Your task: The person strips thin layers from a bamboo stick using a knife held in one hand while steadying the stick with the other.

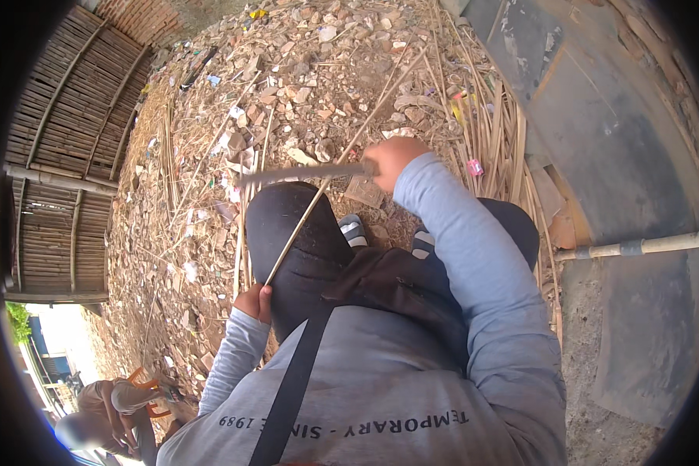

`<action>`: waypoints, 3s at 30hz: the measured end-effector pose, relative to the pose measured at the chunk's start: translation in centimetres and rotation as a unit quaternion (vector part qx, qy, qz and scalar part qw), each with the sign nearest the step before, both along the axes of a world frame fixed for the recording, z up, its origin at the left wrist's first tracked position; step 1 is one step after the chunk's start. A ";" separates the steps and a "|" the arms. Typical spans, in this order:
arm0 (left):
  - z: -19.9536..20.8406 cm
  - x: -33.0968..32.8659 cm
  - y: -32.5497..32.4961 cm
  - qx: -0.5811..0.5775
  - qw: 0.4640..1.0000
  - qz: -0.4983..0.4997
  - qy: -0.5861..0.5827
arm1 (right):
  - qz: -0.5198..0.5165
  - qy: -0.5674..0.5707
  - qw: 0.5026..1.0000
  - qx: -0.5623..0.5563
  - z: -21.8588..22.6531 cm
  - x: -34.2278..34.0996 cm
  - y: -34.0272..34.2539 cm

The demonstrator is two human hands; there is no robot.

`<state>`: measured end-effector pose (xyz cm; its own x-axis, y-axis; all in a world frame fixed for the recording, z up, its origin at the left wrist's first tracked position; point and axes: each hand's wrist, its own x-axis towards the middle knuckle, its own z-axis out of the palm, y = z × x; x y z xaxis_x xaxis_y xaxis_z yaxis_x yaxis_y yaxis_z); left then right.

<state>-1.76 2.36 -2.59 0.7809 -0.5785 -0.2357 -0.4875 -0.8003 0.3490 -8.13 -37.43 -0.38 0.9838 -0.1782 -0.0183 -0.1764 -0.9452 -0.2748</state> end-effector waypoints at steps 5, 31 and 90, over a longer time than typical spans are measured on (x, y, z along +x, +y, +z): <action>-0.5 0.4 0.6 -0.014 1.000 0.003 0.007 | -0.228 -0.057 0.964 0.126 -3.1 0.4 -5.5; 1.4 1.3 -0.3 -0.019 0.999 -0.015 0.039 | -0.048 0.125 0.980 0.145 -3.3 1.4 -2.1; 0.8 0.8 0.2 -0.084 0.993 0.019 0.083 | 0.065 0.004 0.992 0.107 0.7 -0.1 0.7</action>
<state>-0.93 2.51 -1.80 0.7618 -0.5908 -0.2657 -0.3827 -0.7414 0.5512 -8.19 -36.69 0.30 0.9979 -0.0413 -0.0504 -0.0602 -0.8807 -0.4698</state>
